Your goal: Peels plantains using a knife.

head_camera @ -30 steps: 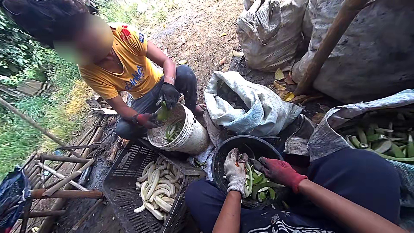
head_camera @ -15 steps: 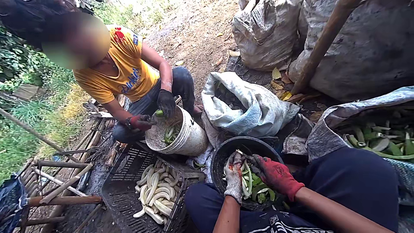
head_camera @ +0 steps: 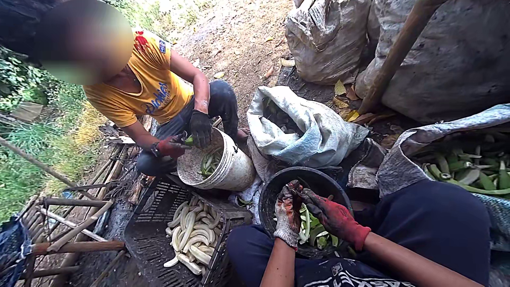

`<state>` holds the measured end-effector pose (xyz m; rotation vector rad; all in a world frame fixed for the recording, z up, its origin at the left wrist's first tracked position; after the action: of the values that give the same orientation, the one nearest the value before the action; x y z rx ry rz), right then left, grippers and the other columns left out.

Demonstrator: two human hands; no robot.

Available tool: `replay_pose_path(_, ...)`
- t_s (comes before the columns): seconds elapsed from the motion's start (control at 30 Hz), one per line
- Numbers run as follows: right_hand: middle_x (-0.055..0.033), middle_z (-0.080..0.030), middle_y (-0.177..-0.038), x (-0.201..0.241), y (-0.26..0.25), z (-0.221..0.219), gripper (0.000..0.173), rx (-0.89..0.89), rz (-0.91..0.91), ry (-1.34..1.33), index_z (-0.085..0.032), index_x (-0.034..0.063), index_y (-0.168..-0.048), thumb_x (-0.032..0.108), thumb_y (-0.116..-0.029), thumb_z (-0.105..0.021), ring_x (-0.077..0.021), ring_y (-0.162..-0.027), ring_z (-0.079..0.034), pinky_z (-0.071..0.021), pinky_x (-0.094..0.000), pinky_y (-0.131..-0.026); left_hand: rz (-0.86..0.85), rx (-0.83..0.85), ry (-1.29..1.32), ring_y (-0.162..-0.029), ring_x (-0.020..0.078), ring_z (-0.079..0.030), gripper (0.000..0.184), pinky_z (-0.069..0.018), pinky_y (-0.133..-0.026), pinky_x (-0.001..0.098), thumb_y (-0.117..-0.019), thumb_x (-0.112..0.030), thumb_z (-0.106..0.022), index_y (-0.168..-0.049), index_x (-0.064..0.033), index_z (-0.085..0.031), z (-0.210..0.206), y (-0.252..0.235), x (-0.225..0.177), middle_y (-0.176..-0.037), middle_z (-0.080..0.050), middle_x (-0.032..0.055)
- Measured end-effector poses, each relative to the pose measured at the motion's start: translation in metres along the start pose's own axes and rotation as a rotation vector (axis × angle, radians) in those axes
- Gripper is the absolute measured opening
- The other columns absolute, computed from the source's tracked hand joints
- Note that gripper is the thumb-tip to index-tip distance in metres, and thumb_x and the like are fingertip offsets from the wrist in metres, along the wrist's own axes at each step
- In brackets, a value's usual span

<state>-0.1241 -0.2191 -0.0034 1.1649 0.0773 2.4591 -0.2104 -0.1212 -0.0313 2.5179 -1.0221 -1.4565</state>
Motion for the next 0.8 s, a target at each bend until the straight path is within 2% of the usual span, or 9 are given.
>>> replay_pose_path(0.07, -0.0219, -0.064, -0.137, -0.004, -0.003, 0.000, 0.055, 0.017, -0.023, -0.047, -0.042, 0.0114, -0.159, 0.036, -0.1098, -0.036, -0.0410, -0.120, -0.066, -0.0500, -0.0612, -0.099, -0.004, -0.030, -0.096, -0.101, 0.0189, -0.069, 0.039, -0.0573, -0.089, 0.0334, -0.1120, -0.023, -0.033, -0.133, 0.0030, -0.054, 0.002, 0.000, -0.003, -0.115, -0.068, 0.0138)
replay_pose_path(0.13, -0.0249, -0.064, -0.134, -0.007, -0.007, 0.001, 0.056, 0.036, -0.073, 0.095, -0.040, 0.0112, -0.159, 0.034, -0.1079, -0.043, -0.0439, -0.115, -0.067, -0.0524, -0.0619, -0.093, -0.047, -0.153, -0.467, -0.112, 0.0174, -0.064, 0.039, -0.0526, -0.098, 0.0312, -0.1119, -0.019, -0.037, -0.140, 0.0041, -0.050, 0.014, 0.002, -0.013, -0.126, -0.064, 0.0162)
replay_pose_path(0.2, -0.0285, -0.062, -0.132, -0.011, -0.011, 0.005, 0.058, 0.144, -0.174, 0.290, -0.042, 0.0129, -0.158, 0.031, -0.1041, -0.056, -0.0474, -0.112, -0.065, -0.0518, -0.0624, -0.090, -0.001, -0.233, -1.017, -0.141, 0.0305, -0.047, 0.054, -0.0371, -0.117, 0.0452, -0.1077, -0.024, -0.051, -0.155, -0.0020, -0.037, 0.029, -0.001, -0.023, -0.153, -0.046, 0.0221)
replay_pose_path(0.3, -0.0294, -0.059, -0.135, -0.019, -0.017, 0.014, 0.056, 0.232, -0.237, 0.407, -0.047, 0.0163, -0.154, 0.027, -0.1018, -0.062, -0.0488, -0.114, -0.064, -0.0518, -0.0627, -0.090, 0.046, -0.340, -1.315, -0.149, 0.0366, -0.035, 0.078, -0.0317, -0.120, 0.0529, -0.1017, -0.048, -0.058, -0.161, -0.0062, -0.027, 0.046, -0.004, -0.033, -0.163, -0.029, 0.0225)
replay_pose_path(0.4, -0.0284, -0.059, -0.134, -0.027, -0.023, 0.026, 0.050, 0.249, -0.233, 0.413, -0.054, 0.0138, -0.147, 0.028, -0.1003, -0.064, -0.0479, -0.113, -0.065, -0.0533, -0.0622, -0.088, -0.053, -0.317, -1.310, -0.149, 0.0331, -0.035, 0.077, -0.0310, -0.121, 0.0505, -0.1020, -0.048, -0.057, -0.160, -0.0056, -0.028, 0.040, -0.008, -0.045, -0.164, -0.030, 0.0199)
replay_pose_path(0.47, -0.0274, -0.061, -0.133, -0.033, -0.027, 0.035, 0.048, 0.249, -0.235, 0.328, -0.057, 0.0113, -0.143, 0.028, -0.0997, -0.067, -0.0467, -0.116, -0.064, -0.0518, -0.0623, -0.092, -0.122, -0.165, -1.208, -0.150, 0.0283, -0.035, 0.065, -0.0284, -0.124, 0.0452, -0.1056, -0.038, -0.053, -0.157, -0.0027, -0.035, 0.027, -0.014, -0.045, -0.162, -0.035, 0.0181)
replay_pose_path(0.6, -0.0260, -0.063, -0.130, -0.026, -0.031, 0.038, 0.046, 0.255, -0.140, 0.188, -0.057, 0.0090, -0.143, 0.028, -0.1020, -0.063, -0.0443, -0.118, -0.064, -0.0494, -0.0624, -0.096, -0.146, 0.103, -0.821, -0.134, 0.0196, -0.054, 0.043, -0.0402, -0.116, 0.0331, -0.1095, -0.017, -0.040, -0.143, 0.0065, -0.051, -0.001, -0.019, -0.027, -0.144, -0.056, 0.0211)
replay_pose_path(0.7, -0.0266, -0.064, -0.130, -0.021, -0.032, 0.032, 0.045, 0.225, -0.140, 0.144, -0.055, 0.0069, -0.144, 0.029, -0.1053, -0.057, -0.0449, -0.117, -0.064, -0.0491, -0.0632, -0.097, -0.184, 0.101, -0.786, -0.131, 0.0202, -0.056, 0.042, -0.0412, -0.115, 0.0317, -0.1075, -0.013, -0.041, -0.140, 0.0119, -0.050, -0.014, -0.013, -0.022, -0.140, -0.058, 0.0250)
replay_pose_path(0.8, -0.0290, -0.062, -0.129, -0.017, -0.035, 0.037, 0.053, 0.113, -0.180, 0.307, -0.052, 0.0097, -0.149, 0.028, -0.1010, -0.063, -0.0484, -0.112, -0.065, -0.0527, -0.0630, -0.088, -0.160, 0.037, -0.740, -0.129, 0.0170, -0.056, 0.042, -0.0402, -0.113, 0.0291, -0.1082, -0.013, -0.041, -0.139, 0.0132, -0.050, -0.020, -0.003, -0.025, -0.138, -0.058, 0.0256)
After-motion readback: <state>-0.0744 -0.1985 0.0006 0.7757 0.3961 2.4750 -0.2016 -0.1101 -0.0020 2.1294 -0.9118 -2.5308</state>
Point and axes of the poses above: each hand's wrist, its own y-axis away from the middle knuckle, its own z-axis out of the back of the hand, x = y × z, the point moved 10 cm from there along -y, towards the middle knuckle
